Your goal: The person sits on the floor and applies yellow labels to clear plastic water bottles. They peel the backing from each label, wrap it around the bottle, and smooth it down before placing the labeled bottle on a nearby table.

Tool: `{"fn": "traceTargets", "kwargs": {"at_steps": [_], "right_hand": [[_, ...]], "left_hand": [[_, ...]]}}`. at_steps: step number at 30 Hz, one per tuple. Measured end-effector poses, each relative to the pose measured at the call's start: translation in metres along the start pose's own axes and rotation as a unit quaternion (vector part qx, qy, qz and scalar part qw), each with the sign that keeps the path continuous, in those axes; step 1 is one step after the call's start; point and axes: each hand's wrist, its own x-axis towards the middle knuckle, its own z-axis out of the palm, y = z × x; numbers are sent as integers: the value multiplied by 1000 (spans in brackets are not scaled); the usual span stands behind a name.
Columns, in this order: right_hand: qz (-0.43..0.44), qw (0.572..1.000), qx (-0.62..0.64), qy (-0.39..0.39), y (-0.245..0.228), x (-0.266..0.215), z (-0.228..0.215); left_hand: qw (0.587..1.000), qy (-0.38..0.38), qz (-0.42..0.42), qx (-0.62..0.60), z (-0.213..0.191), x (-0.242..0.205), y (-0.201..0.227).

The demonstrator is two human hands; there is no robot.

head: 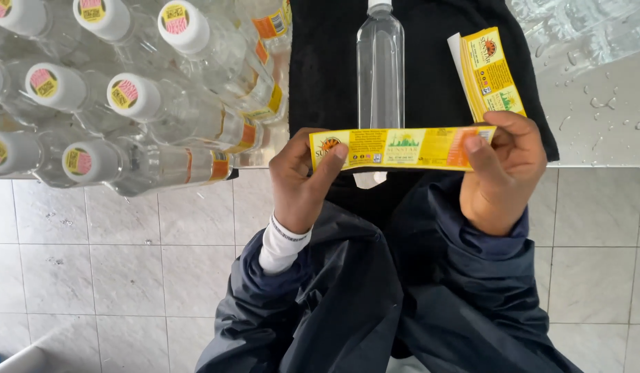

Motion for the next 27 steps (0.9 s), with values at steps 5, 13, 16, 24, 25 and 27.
{"fn": "traceTargets", "kwargs": {"at_steps": [5,13,16,24,25,27], "right_hand": [[45,998,38,-29,23,21,17],[96,995,20,-23,36,20,10],[112,993,22,-33,38,19,7],[113,993,-9,-7,34,18,7],[115,993,-10,-4,34,17,7],[106,994,-21,-7,33,14,7]], "left_hand": [[998,4,-61,-13,-3,24,-21],[998,-14,-61,4,-9,23,-29],[999,-8,-47,11,-8,23,-28],[998,-4,-52,37,-5,26,-28],[998,-6,-55,37,-5,26,-27],[997,-2,-53,49,-5,27,-25]]}}
